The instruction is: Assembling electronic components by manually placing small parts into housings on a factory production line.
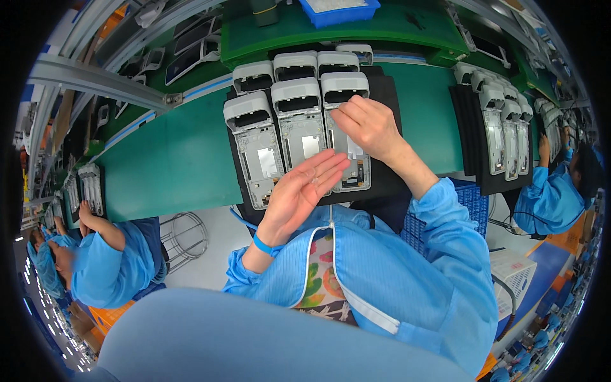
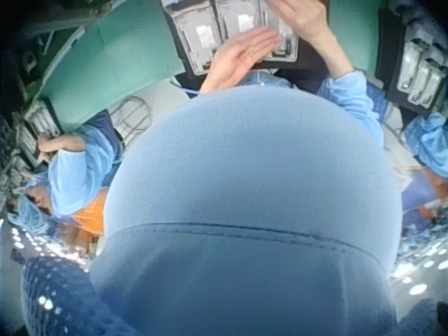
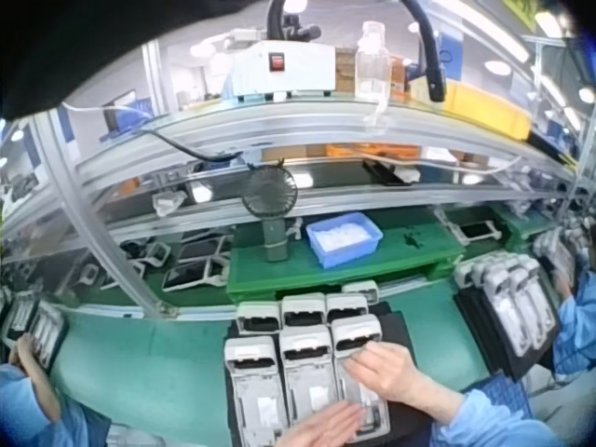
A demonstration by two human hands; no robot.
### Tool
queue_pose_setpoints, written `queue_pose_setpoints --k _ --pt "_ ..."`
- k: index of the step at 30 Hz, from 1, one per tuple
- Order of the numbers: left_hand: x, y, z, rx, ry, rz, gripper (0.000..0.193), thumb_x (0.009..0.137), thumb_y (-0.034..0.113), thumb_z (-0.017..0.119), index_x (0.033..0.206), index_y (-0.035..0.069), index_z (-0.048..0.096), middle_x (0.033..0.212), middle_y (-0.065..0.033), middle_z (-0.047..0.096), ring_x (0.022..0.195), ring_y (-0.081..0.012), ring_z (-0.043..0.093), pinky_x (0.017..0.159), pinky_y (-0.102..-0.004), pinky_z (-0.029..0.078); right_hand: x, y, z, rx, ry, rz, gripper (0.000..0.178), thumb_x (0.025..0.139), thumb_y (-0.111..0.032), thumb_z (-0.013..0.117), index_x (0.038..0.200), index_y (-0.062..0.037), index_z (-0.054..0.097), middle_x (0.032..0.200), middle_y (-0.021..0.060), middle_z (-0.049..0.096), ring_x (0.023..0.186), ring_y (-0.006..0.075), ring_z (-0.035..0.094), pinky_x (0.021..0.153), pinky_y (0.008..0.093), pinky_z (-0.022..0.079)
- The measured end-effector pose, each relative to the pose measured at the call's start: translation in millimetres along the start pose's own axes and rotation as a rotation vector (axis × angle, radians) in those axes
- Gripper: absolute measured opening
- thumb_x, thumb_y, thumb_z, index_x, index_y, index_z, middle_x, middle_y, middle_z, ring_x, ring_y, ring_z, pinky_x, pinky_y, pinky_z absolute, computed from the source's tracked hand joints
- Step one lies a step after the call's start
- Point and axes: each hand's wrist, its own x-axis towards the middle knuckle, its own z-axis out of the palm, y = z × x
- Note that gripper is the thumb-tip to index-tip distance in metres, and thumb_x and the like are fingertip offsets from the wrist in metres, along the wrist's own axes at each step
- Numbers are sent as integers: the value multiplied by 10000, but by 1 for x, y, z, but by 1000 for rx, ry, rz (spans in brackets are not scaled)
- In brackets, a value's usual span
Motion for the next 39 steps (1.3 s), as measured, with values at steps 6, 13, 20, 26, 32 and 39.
queue_pose_setpoints --k 6,13,20,26,32,39 --pt "-2 6 -4 -11 -14 -1 494 1014 39 365 1464 -150 281 1495 -317 381 1411 -376 401 1193 -414 344 8 -1 -1 -75 -62 -93 210 672 -59 666 877 -14 667 835 38 605 740 168 596 580 279 500" --pt "1 11 -2 -26 -14 19 491 1061 153 316 1471 -117 315 1503 -281 393 1403 -361 417 1194 -433 339 15 4 -14 -33 -277 -163 316 658 -61 655 960 32 662 894 73 591 795 211 595 658 319 527" --pt "-1 13 -2 -263 -52 54 628 1077 341 251 1492 -132 250 1552 -311 287 1472 -392 275 1236 -474 217 20 -5 -20 34 -325 -39 267 691 -60 645 949 9 654 898 73 583 830 227 587 701 329 519" --pt "0 10 -8 -363 -53 50 704 1075 424 251 1492 -143 230 1574 -292 254 1476 -373 268 1231 -465 220 31 -50 -36 423 -80 320 149 736 -13 771 868 -40 707 849 83 660 789 267 655 659 353 544" --pt "2 3 -9 -223 -39 162 696 1075 469 231 1522 -63 261 1579 -223 298 1456 -297 309 1228 -421 212 26 -96 -22 312 -113 434 139 735 -85 787 842 -68 700 816 44 641 730 226 631 612 338 531" --pt "3 -8 -5 -74 -29 316 679 1080 460 201 1545 -32 235 1604 -204 261 1501 -301 222 1237 -411 179 32 -117 -18 123 -66 440 167 720 -62 801 856 -55 704 795 51 634 693 239 619 596 351 510"
